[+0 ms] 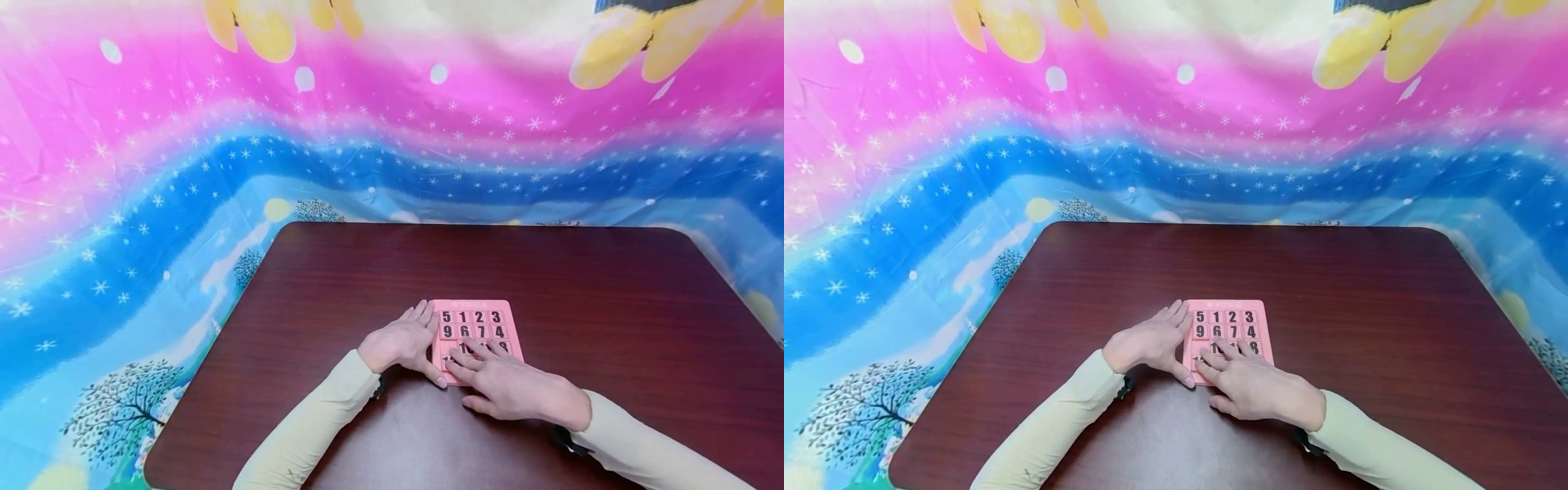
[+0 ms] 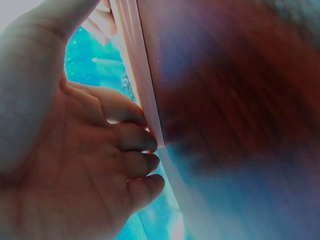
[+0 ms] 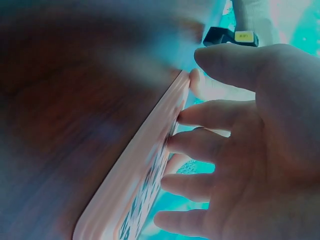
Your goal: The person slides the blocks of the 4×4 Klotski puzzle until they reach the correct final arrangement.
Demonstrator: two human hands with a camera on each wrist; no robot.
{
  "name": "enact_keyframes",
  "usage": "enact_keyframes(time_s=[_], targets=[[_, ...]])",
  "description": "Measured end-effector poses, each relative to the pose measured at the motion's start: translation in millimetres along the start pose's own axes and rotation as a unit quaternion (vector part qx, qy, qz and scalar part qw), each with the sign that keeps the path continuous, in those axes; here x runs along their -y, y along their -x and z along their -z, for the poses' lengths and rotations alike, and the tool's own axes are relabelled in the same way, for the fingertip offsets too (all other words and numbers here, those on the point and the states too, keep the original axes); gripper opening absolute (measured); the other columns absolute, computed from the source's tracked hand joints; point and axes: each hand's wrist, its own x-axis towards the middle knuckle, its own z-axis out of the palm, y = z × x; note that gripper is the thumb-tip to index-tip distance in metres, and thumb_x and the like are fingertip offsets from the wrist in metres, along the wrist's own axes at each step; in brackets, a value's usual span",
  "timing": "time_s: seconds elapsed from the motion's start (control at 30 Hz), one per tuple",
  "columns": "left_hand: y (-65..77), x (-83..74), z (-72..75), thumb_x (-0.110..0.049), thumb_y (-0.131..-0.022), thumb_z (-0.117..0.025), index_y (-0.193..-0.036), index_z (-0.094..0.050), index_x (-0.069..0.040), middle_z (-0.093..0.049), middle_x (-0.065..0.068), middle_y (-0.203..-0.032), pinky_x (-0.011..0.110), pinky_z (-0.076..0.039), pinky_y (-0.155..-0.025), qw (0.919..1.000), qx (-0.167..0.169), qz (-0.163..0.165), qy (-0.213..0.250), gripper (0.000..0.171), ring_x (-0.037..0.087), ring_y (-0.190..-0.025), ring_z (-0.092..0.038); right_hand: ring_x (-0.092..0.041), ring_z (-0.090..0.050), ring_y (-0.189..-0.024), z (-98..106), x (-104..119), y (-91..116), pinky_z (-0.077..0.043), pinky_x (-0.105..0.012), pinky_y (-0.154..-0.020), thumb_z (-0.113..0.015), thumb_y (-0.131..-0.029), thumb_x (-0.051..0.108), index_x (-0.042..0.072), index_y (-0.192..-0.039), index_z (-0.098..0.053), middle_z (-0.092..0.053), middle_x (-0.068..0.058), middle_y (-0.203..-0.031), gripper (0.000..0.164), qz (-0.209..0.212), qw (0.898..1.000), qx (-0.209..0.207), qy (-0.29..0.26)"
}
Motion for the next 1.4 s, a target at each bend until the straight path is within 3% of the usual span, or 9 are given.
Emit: enact_keyframes(time_s=[0.3,0.6,1.0,1.4], targets=[[0.6,-0.2,0.5,-0.078,-0.066,-0.070,-0.157,-0.015,-0.003,-0.006,0.017,-0.165,0.036,-0.012,-0.127,1.0000,0.005,0.001,0.001,0.130,0.028,-0.155,-0.004,-0.043,-0.041,-0.139,1.9,3.1,3.1,-0.036,-0.066,-0.109,-0.062,-0.093,0.037,0.014,-0.143,-0.052,-0.049,-0.012,-0.149,0.056,0.009,1.000,0.001,0.007],[1.1,0.2,0.4,-0.078,-0.066,-0.070,-0.157,-0.014,-0.003,-0.006,0.016,-0.166,0.036,-0.012,-0.128,1.0000,0.006,0.001,0.008,0.131,0.028,-0.155,-0.004,-0.044,-0.038,-0.141,14.6,-8.7,-7.8,-0.030,-0.073,-0.109,-0.056,-0.097,0.040,0.014,-0.144,-0.052,-0.048,-0.011,-0.150,0.053,-0.029,0.999,0.012,-0.031],[-0.1,-1.1,0.7,-0.078,-0.066,-0.070,-0.157,-0.015,-0.004,-0.006,0.015,-0.166,0.036,-0.012,-0.127,1.0000,0.004,0.001,-0.003,0.130,0.027,-0.155,-0.004,-0.047,-0.029,-0.145,9.1,-25.0,-23.5,-0.023,-0.072,-0.113,-0.055,-0.098,0.039,0.014,-0.147,-0.047,-0.041,-0.014,-0.155,0.056,-0.070,0.996,0.022,-0.045],[1.3,-0.6,1.3,-0.077,-0.066,-0.071,-0.157,-0.015,-0.003,-0.007,0.016,-0.166,0.037,-0.013,-0.127,1.0000,0.002,0.002,0.002,0.129,0.028,-0.155,-0.005,-0.047,-0.029,-0.145,4.6,-27.0,-25.8,-0.023,-0.073,-0.112,-0.056,-0.097,0.039,0.015,-0.148,-0.046,-0.042,-0.012,-0.154,0.057,-0.069,0.996,0.022,-0.058]])
